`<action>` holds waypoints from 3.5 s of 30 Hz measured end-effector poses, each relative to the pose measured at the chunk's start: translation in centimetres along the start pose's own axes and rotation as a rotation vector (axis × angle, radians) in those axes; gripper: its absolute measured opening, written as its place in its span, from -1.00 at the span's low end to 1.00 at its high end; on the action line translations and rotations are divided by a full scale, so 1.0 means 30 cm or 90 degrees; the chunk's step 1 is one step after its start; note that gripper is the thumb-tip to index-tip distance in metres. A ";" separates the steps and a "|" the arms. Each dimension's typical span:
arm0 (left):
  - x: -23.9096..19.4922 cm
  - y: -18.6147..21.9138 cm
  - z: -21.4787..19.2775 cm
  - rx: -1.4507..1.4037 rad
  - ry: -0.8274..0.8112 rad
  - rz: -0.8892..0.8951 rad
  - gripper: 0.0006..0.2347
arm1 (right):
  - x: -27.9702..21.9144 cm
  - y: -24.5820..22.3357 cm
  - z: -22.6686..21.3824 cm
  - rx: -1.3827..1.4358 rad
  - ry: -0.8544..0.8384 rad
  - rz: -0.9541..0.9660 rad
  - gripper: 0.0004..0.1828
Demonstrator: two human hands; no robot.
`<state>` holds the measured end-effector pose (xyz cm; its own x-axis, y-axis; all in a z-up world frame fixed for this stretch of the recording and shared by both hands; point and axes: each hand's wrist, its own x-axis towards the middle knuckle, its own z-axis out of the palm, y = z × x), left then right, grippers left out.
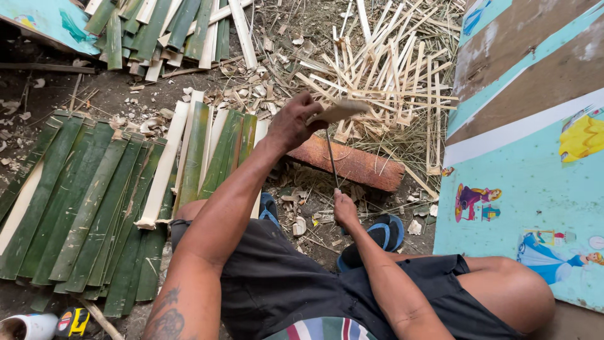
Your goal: The person sits on the ground and uses a long knife to split green bamboo stalks into thin strips. The person repeatedly picks up bamboo pieces, splits them on a wooden block, and places the finished strips in a pile.
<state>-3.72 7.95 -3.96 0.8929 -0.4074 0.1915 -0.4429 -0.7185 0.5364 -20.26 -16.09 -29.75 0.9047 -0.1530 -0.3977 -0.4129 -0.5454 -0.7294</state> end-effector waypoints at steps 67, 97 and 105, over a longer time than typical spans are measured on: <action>0.030 -0.051 -0.066 -0.385 0.486 -0.111 -0.48 | -0.163 -0.482 -0.149 0.117 -0.098 0.042 -0.45; -0.074 -0.347 -0.163 -0.534 0.073 -0.326 -0.59 | -0.052 -0.286 -0.046 0.258 -0.170 0.076 -0.45; -0.558 -0.516 -0.047 -0.493 0.163 -0.502 -0.43 | -0.095 -0.456 0.040 0.234 -0.256 0.026 -0.47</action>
